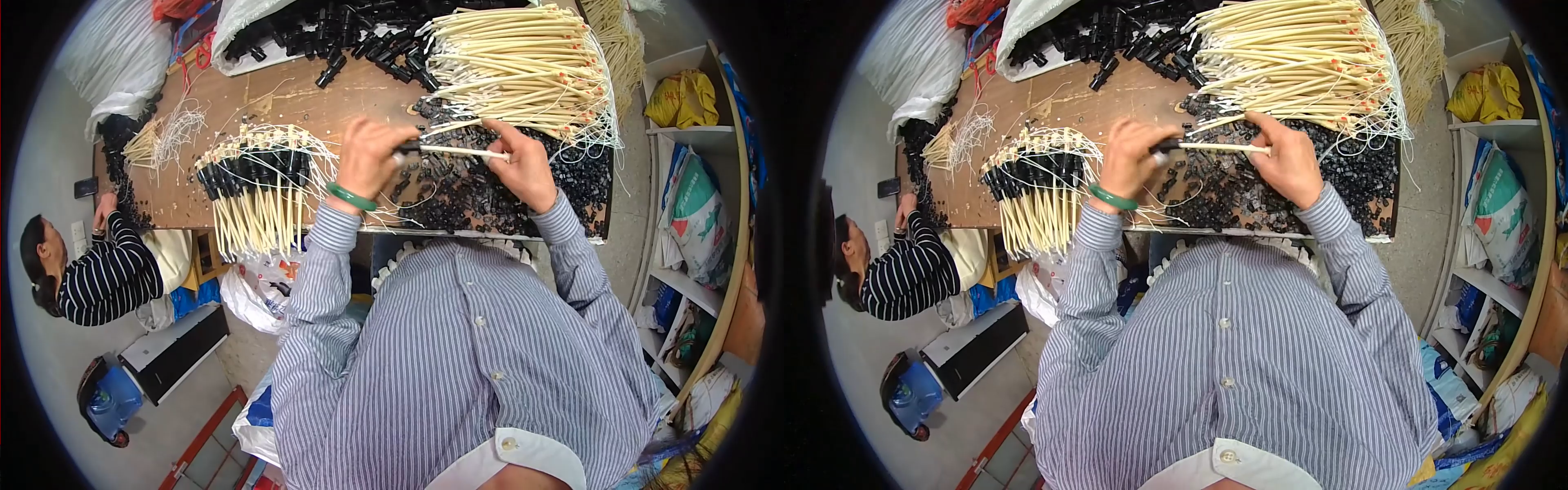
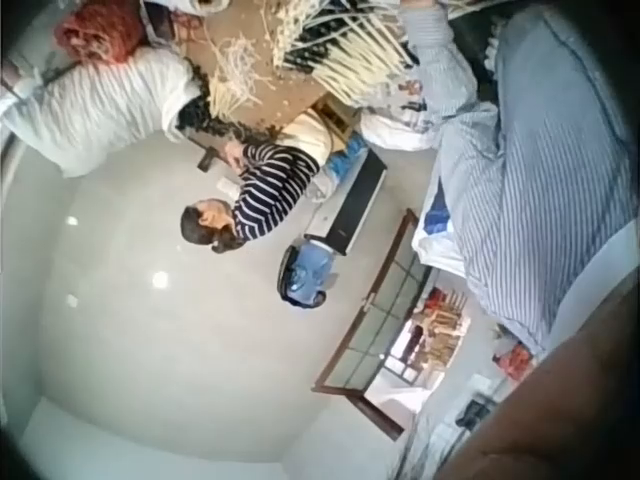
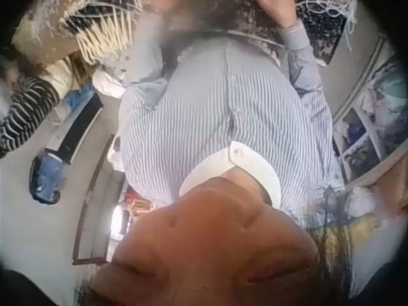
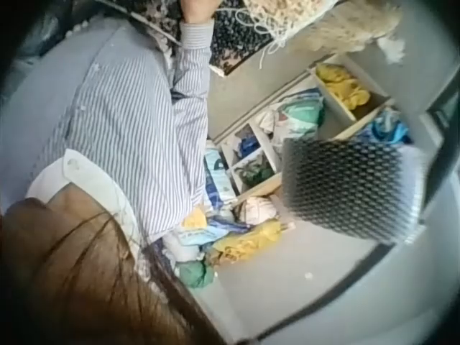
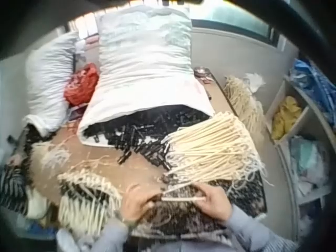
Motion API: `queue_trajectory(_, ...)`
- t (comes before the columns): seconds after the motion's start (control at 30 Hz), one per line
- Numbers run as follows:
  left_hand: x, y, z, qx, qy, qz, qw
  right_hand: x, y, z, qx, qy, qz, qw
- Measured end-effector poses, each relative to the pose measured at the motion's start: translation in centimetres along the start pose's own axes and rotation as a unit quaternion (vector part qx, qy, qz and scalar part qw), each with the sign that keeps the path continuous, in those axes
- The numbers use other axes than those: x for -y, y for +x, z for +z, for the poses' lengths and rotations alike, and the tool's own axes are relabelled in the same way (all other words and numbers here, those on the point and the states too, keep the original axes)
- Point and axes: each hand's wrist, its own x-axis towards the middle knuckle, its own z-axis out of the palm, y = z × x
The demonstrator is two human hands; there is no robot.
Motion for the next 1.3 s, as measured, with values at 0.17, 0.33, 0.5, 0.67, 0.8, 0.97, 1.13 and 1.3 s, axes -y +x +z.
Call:
queue_trajectory(0.17, -6.4, 2.1, 0.3, 0.129, 0.1, -0.035, 0.986, -0.5, 0.5, 3.0, 0.014, 0.085, -0.133, 0.987)
queue_trajectory(0.33, -2.5, 0.7, -1.4, 0.216, -0.006, -0.49, 0.844, 0.6, 1.0, 0.0, 0.049, 0.398, -0.103, 0.91)
queue_trajectory(0.5, -5.5, 2.1, -0.9, 0.113, -0.362, -0.564, 0.733, 2.7, -0.5, 3.4, 0.018, -0.072, -0.188, 0.979)
queue_trajectory(0.67, -4.6, -0.2, -0.7, 0.133, -0.206, -0.425, 0.871, 2.4, -0.6, 3.7, 0.029, 0.1, -0.109, 0.989)
queue_trajectory(0.8, -4.2, -0.5, -0.4, 0.105, -0.023, -0.259, 0.96, 2.8, -0.3, 3.8, -0.076, 0.064, -0.109, 0.989)
queue_trajectory(0.97, -4.8, 0.5, -0.7, 0.196, -0.037, -0.304, 0.932, 2.3, 0.0, 4.0, -0.063, 0.056, -0.108, 0.991)
queue_trajectory(1.13, -4.6, -0.1, -0.1, 0.191, -0.074, -0.276, 0.939, 1.6, -0.1, 4.9, -0.017, 0.079, -0.111, 0.991)
queue_trajectory(1.3, -4.8, 0.5, -0.2, 0.243, -0.186, -0.305, 0.902, 2.2, -0.3, 4.6, 0.046, 0.108, -0.153, 0.981)
